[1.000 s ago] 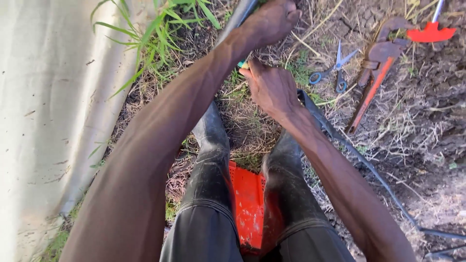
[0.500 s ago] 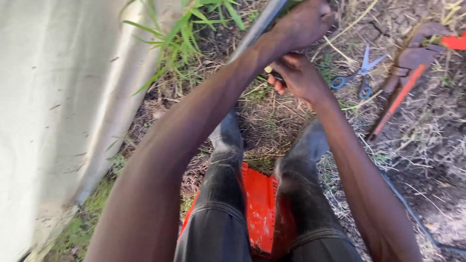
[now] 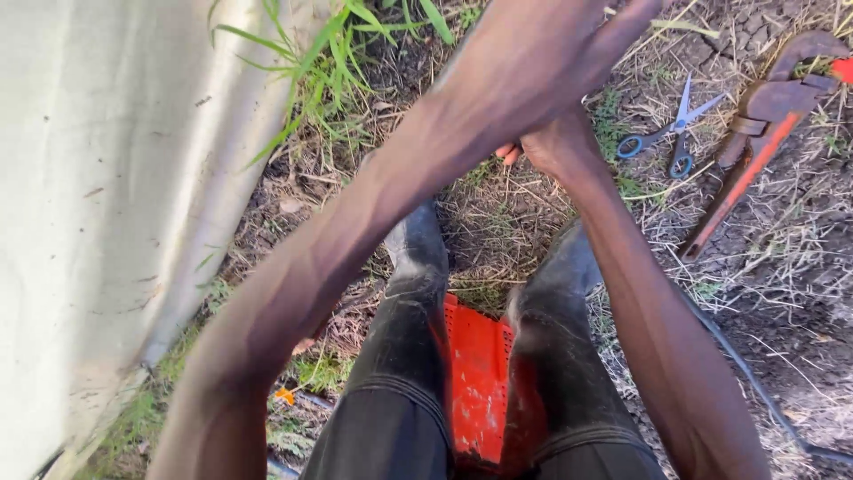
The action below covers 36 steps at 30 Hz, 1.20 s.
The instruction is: Assembling an irrigation system by inserting a valve into a pipe and securing it with a hand-tied fastener.
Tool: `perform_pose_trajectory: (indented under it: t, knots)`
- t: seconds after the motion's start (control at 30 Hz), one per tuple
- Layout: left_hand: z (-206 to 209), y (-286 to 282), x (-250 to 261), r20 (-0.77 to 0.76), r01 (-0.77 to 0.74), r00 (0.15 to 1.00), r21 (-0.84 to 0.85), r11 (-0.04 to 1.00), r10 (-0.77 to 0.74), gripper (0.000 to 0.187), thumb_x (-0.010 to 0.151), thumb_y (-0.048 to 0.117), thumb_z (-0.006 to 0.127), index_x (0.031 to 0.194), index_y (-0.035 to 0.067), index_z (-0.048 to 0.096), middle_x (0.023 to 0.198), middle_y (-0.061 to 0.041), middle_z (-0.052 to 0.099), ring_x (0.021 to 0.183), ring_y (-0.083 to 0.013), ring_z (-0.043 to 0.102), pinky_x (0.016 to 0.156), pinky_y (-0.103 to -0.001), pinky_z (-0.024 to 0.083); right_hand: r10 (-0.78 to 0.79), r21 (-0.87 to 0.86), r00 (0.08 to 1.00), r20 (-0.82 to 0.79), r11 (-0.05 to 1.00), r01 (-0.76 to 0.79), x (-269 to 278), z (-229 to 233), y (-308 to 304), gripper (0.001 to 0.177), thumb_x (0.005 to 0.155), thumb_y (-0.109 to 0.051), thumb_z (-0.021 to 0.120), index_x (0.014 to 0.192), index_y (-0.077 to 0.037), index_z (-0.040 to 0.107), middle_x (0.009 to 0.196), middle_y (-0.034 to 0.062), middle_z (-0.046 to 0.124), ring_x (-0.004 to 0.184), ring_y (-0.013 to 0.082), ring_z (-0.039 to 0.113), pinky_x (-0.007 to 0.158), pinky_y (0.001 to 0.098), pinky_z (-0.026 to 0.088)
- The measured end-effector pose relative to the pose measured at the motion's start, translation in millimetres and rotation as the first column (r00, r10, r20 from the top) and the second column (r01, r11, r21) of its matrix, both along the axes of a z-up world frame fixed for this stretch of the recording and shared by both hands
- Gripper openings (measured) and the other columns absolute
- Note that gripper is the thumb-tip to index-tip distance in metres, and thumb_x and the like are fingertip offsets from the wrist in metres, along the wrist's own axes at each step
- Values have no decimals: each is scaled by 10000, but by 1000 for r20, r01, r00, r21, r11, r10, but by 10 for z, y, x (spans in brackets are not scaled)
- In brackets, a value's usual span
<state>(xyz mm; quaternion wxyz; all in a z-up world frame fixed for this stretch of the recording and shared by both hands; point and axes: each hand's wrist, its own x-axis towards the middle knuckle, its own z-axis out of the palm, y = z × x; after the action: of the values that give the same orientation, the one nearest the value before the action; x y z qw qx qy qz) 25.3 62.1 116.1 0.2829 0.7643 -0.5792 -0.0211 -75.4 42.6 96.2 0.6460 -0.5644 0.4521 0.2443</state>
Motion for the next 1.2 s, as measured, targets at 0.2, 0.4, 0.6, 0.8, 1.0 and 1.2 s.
perform_pose_trajectory:
  t: [0.2,0.4,0.6,0.8,1.0,1.2]
  knots:
    - [270,1164,-200,-951,30,277,148,989,134,347,1062,344,448,1025,41,613,868,-57,656,737,-122,693,628,-220,649,21,-65,998,-54,998,-24,-104,-124,-68,178,1027,-60,624,888,-167,657,854,-1,669,739,123,638,659,259,595]
    - [-70,1408,-517,-819,10,193,552,833,540,354,1012,272,465,1331,120,485,1425,-122,577,1259,-284,616,1020,-468,562,-29,118,997,66,993,21,-165,-375,-100,131,1118,-85,506,1091,-39,626,892,148,686,630,169,689,540,248,641]
    - [-669,1449,-685,-833,-381,-531,398,835,155,417,962,169,696,1337,108,525,977,-17,647,799,-103,601,715,-263,511,-78,237,991,109,970,50,-171,-483,-138,156,1110,-47,523,1049,-1,659,731,121,664,541,145,641,484,231,583]
    - [-735,1469,-700,-856,-408,-505,353,842,114,457,958,122,727,1370,153,530,1033,0,666,807,-83,592,673,-232,489,-61,307,993,106,951,26,-252,-705,-196,147,1117,-94,542,1148,1,650,783,134,681,588,174,669,534,262,609]
    - [-799,1508,-536,-872,-183,-417,356,916,256,409,1021,245,627,1417,166,556,1036,-7,699,775,-113,617,741,-299,524,-100,386,988,120,921,47,-268,-776,-226,178,1099,-115,561,1188,-2,665,854,144,718,610,166,685,525,234,611]
    - [-705,1416,-492,-931,-34,-89,357,933,353,247,1067,361,427,1185,154,493,899,21,538,761,-89,555,699,-261,533,-206,481,977,48,862,158,-220,-691,-182,211,1059,-108,582,1237,-14,644,765,116,697,540,138,646,425,216,525]
